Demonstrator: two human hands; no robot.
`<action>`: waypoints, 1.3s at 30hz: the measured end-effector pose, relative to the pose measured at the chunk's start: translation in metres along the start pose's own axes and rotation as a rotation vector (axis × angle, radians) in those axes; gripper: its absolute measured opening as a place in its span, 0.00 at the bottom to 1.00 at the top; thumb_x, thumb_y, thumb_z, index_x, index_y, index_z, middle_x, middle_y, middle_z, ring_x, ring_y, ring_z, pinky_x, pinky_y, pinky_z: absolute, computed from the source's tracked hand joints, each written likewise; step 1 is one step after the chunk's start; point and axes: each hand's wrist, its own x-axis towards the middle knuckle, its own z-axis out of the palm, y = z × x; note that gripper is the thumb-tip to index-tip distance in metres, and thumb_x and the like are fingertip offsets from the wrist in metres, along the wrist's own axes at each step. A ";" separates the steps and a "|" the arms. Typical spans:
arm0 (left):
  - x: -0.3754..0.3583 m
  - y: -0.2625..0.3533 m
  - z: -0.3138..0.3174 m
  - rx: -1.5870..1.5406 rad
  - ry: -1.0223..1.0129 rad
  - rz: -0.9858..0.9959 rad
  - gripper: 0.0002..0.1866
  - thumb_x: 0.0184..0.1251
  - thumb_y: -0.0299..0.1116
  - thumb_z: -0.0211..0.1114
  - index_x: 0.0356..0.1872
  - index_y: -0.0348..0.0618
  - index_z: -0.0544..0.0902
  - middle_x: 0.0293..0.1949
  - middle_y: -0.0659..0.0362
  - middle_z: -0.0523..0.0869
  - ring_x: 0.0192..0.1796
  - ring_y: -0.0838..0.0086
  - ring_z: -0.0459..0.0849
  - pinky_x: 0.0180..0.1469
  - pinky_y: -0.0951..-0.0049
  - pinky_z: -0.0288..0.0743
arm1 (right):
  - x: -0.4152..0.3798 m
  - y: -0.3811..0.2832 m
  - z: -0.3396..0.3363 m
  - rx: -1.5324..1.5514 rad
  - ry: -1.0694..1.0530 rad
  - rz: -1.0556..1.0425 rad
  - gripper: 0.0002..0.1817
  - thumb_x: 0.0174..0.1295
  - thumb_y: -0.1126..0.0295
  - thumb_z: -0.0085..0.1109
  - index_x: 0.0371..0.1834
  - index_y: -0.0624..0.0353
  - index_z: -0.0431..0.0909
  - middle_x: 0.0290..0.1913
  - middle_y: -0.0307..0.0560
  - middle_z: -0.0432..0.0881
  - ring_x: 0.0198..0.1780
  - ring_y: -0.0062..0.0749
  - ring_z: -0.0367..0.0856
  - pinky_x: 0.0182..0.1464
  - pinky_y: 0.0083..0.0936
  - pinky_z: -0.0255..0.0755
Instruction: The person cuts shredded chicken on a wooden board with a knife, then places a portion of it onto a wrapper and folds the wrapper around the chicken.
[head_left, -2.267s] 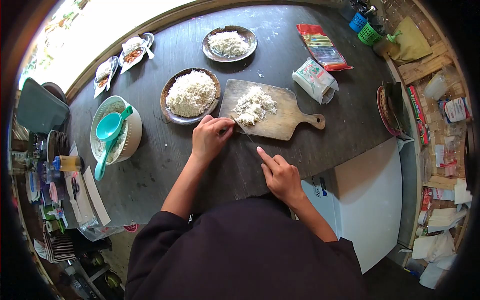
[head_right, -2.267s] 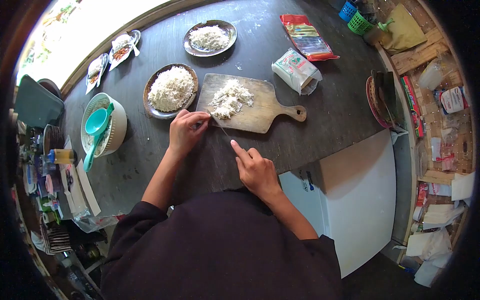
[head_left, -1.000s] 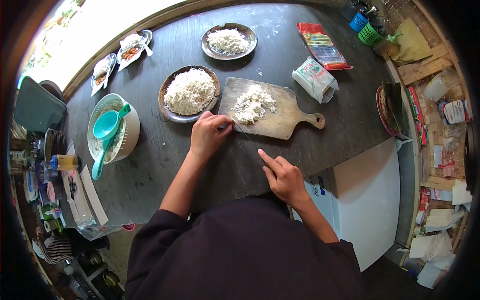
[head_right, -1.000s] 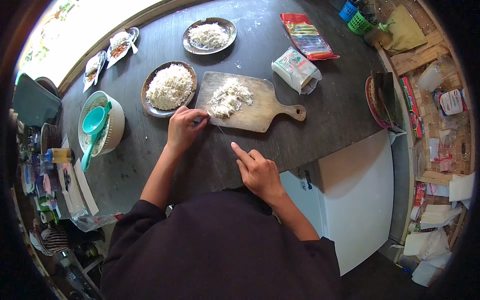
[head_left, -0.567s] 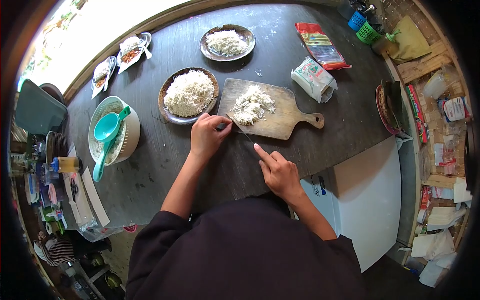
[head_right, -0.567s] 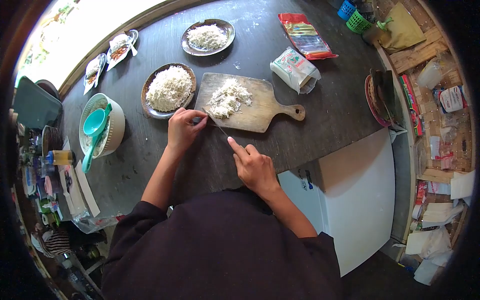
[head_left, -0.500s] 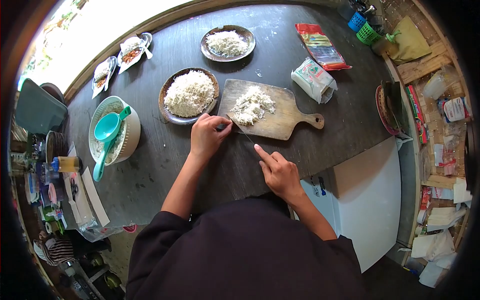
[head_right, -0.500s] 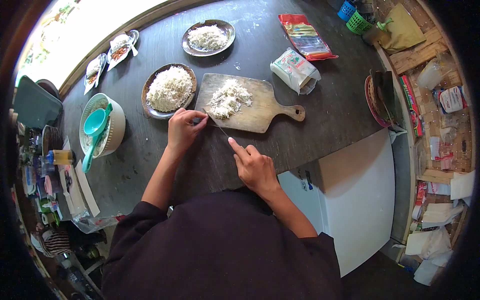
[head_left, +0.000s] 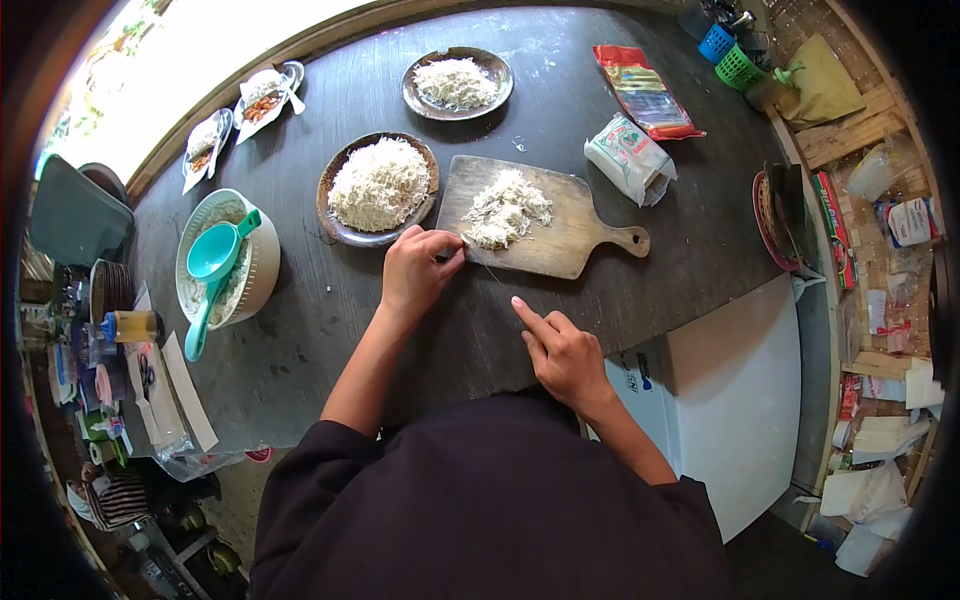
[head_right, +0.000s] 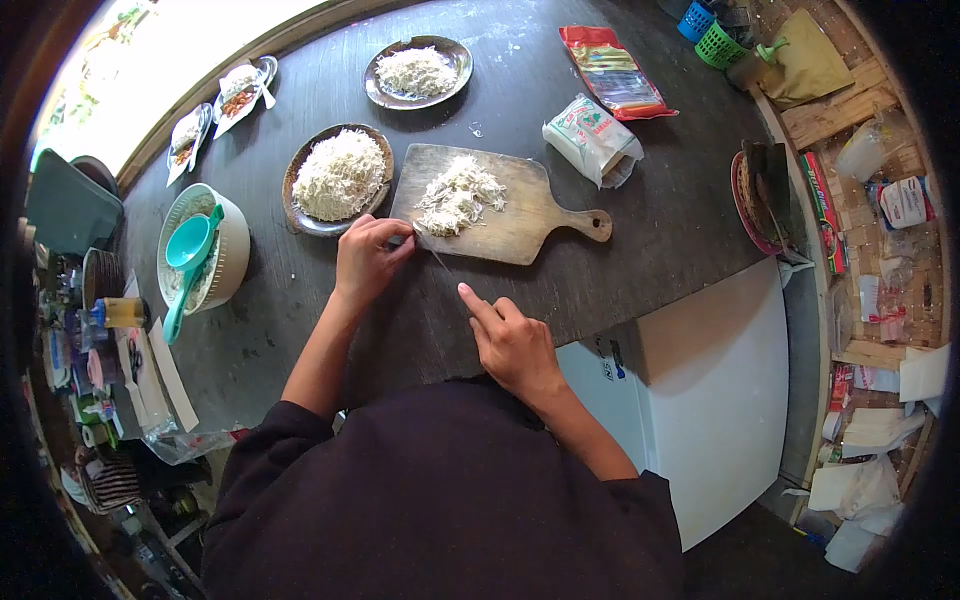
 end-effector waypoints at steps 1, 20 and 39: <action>0.000 -0.001 0.000 0.000 0.000 -0.001 0.07 0.58 0.29 0.80 0.37 0.44 0.93 0.41 0.64 0.96 0.38 0.69 0.88 0.46 0.68 0.84 | 0.001 0.001 0.001 -0.016 -0.017 -0.005 0.28 0.73 0.68 0.65 0.77 0.39 0.79 0.34 0.45 0.78 0.28 0.45 0.85 0.34 0.42 0.81; 0.006 -0.004 0.001 0.029 -0.036 -0.026 0.06 0.60 0.31 0.78 0.37 0.43 0.93 0.38 0.61 0.95 0.37 0.66 0.89 0.46 0.65 0.84 | 0.006 0.006 0.002 0.022 0.027 -0.010 0.28 0.74 0.66 0.64 0.77 0.38 0.79 0.35 0.46 0.78 0.28 0.48 0.86 0.34 0.44 0.83; 0.007 -0.001 0.003 -0.151 0.102 -0.158 0.09 0.63 0.32 0.80 0.43 0.43 0.95 0.33 0.58 0.92 0.26 0.75 0.82 0.33 0.71 0.77 | 0.012 0.004 0.010 -0.017 -0.014 -0.015 0.27 0.75 0.66 0.62 0.78 0.41 0.78 0.35 0.49 0.78 0.29 0.49 0.87 0.35 0.44 0.84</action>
